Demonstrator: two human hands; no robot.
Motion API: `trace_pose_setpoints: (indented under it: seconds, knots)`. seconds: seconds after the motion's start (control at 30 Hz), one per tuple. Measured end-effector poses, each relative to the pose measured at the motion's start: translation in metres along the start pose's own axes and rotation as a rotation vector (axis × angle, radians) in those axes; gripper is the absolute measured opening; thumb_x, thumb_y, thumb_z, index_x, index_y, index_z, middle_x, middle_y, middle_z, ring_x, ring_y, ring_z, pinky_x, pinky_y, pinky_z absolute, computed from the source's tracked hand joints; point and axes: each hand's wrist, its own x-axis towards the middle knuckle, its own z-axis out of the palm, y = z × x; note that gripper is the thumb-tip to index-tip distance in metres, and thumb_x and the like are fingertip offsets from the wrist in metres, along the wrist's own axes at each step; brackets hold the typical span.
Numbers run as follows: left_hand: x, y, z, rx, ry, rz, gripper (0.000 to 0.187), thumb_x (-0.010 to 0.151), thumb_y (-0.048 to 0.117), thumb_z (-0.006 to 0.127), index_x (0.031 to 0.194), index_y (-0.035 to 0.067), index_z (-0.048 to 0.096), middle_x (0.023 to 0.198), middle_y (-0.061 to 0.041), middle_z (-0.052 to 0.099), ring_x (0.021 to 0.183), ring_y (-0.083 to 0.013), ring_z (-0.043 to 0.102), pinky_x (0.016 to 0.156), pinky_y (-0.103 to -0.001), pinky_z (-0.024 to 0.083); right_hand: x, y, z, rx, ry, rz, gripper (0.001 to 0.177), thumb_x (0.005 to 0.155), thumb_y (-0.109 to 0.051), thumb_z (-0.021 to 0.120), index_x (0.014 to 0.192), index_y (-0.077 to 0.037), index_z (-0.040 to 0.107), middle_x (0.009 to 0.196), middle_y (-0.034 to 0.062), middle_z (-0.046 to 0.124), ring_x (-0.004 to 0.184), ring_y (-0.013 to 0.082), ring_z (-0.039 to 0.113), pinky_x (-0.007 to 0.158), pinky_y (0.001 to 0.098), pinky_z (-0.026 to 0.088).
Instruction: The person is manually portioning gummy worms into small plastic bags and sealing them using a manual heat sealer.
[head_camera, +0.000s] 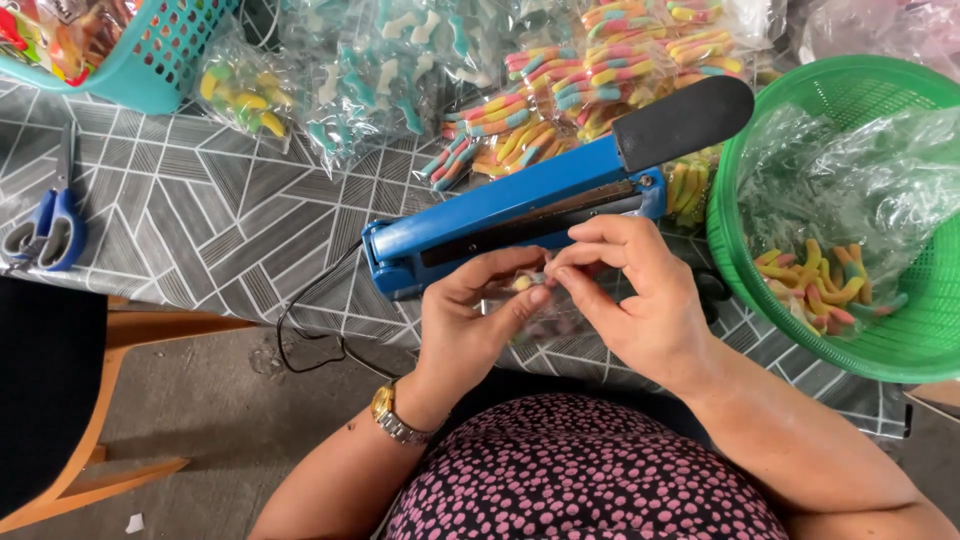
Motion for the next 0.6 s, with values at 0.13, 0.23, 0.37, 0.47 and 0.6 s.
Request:
trace_pose_setpoints:
  seconds: [0.13,0.23,0.37,0.47,0.6]
  knots:
    - [0.001,0.013,-0.002,0.203,-0.006,0.101,0.039,0.075,0.021,0.093,0.111,0.015,0.081,0.099,-0.002,0.082,0.098,-0.0142,0.078,0.097,-0.029,0.058,-0.002,0.001,-0.007,0.049,-0.010,-0.083,0.035,0.084,0.004,0.081,0.117,0.002,0.068,0.091,0.0119,0.080,0.081,0.0194,0.078,0.078,0.0329,0.063]
    - [-0.001,0.024,-0.001,0.204,-0.022,0.160,0.024,0.079,0.017,0.090,0.102,0.015,0.082,0.097,-0.003,0.082,0.097,-0.0183,0.079,0.096,-0.030,0.058,-0.006,-0.001,-0.011,0.092,-0.022,-0.117,0.036,0.084,0.007,0.079,0.117,0.003,0.065,0.090,0.0114,0.080,0.080,0.0187,0.077,0.078,0.0331,0.063]
    - [-0.005,0.044,-0.004,0.175,-0.080,0.267,0.010,0.084,0.007,0.084,0.093,0.011,0.082,0.101,-0.008,0.082,0.098,-0.0247,0.080,0.089,-0.034,0.063,-0.008,-0.011,-0.014,0.123,-0.026,-0.173,0.033,0.082,0.010,0.079,0.109,0.004,0.061,0.089,0.0104,0.080,0.077,0.0184,0.077,0.074,0.0315,0.063]
    - [-0.005,0.057,-0.010,0.107,-0.136,0.265,0.008,0.083,0.005,0.083,0.090,0.009,0.081,0.108,-0.013,0.080,0.103,-0.0272,0.079,0.090,-0.039,0.063,-0.015,-0.011,-0.009,0.277,-0.012,-0.184,0.030,0.080,0.015,0.077,0.103,0.004,0.061,0.087,0.0138,0.077,0.078,0.0235,0.075,0.072,0.0342,0.064]
    - [-0.007,0.058,-0.011,0.000,-0.161,0.211,0.010,0.079,0.002,0.084,0.087,0.006,0.080,0.110,-0.016,0.080,0.101,-0.0275,0.079,0.089,-0.039,0.063,-0.015,-0.031,-0.020,0.330,-0.011,-0.171,0.032,0.081,0.015,0.076,0.102,0.002,0.056,0.089,0.0138,0.076,0.080,0.0215,0.071,0.072,0.0323,0.062]
